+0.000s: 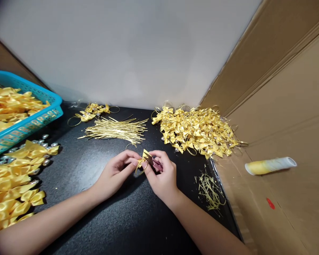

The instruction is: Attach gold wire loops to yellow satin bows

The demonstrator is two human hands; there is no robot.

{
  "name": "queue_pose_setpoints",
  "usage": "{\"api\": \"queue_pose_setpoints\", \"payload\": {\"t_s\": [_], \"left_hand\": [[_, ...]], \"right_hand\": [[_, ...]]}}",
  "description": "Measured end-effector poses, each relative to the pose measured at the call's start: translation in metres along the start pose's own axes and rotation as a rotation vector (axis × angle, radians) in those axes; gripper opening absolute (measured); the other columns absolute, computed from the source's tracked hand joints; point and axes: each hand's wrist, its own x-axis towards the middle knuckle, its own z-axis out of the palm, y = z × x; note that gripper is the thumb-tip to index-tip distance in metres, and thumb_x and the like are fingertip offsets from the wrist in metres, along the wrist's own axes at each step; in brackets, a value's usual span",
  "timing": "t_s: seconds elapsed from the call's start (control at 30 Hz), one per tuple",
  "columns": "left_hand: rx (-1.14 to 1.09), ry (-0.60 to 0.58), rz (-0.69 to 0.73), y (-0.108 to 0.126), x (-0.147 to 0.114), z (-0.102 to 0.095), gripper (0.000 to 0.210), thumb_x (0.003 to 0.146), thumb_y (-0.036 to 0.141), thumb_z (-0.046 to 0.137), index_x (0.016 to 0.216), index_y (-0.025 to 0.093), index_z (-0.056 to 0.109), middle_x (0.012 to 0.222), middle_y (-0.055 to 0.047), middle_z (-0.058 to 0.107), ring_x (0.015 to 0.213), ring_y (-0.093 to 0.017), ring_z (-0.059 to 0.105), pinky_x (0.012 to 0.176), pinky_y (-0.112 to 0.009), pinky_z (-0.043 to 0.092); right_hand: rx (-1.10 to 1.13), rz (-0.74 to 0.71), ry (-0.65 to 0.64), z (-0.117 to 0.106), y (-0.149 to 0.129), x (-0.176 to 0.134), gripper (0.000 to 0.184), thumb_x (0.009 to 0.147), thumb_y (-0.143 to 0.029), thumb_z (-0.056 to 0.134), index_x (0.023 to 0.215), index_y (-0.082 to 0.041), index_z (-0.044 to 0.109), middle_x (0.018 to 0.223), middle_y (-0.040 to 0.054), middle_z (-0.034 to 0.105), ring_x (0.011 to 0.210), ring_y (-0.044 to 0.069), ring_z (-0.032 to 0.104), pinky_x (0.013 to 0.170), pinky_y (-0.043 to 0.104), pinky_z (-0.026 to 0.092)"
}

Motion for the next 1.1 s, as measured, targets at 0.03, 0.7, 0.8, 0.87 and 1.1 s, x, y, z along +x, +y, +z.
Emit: {"api": "queue_pose_setpoints", "payload": {"t_s": [0.03,0.7,0.8,0.87,1.1], "left_hand": [[-0.001,0.010,-0.002,0.000,0.000,0.000,0.014,0.088,0.028,0.056,0.093,0.017,0.060,0.080,-0.002,0.067,0.072,-0.013,0.060,0.069,-0.025,0.046],[0.033,0.041,0.007,0.002,0.001,0.001,0.013,0.083,0.022,0.058,0.093,0.016,0.062,0.074,-0.002,0.068,0.068,-0.013,0.061,0.068,-0.027,0.045],[0.036,0.048,0.010,0.003,0.001,0.001,0.013,0.080,0.021,0.060,0.091,0.016,0.064,0.070,-0.002,0.067,0.065,-0.012,0.059,0.065,-0.026,0.045],[0.029,0.046,0.010,0.004,0.001,0.002,0.013,0.079,0.021,0.061,0.090,0.016,0.065,0.069,-0.001,0.066,0.064,-0.012,0.059,0.063,-0.025,0.045],[0.029,-0.055,0.027,0.005,0.001,0.002,0.022,0.074,0.017,0.064,0.096,0.016,0.066,0.065,0.000,0.068,0.059,-0.012,0.059,0.062,-0.025,0.044]], "right_hand": [[-0.035,-0.054,0.014,-0.001,-0.001,-0.001,0.023,0.079,-0.022,0.066,0.100,-0.023,0.057,0.060,-0.0050,0.059,0.045,0.008,0.049,0.042,0.019,0.042],[0.186,0.208,0.068,-0.004,0.003,0.011,0.018,0.078,-0.035,0.066,0.072,-0.018,0.065,0.060,-0.0005,0.063,0.053,0.012,0.056,0.051,0.023,0.048],[0.182,0.211,0.060,-0.003,0.002,0.011,0.018,0.078,-0.035,0.067,0.071,-0.018,0.064,0.059,-0.0007,0.062,0.052,0.011,0.054,0.049,0.023,0.047],[0.171,0.210,0.069,-0.003,0.001,0.011,0.018,0.077,-0.035,0.067,0.070,-0.019,0.064,0.058,-0.0010,0.061,0.051,0.011,0.053,0.048,0.022,0.046],[0.203,0.228,0.040,-0.002,0.002,0.011,0.016,0.076,-0.033,0.067,0.071,-0.019,0.064,0.059,-0.0010,0.062,0.052,0.011,0.054,0.049,0.023,0.048]]}}
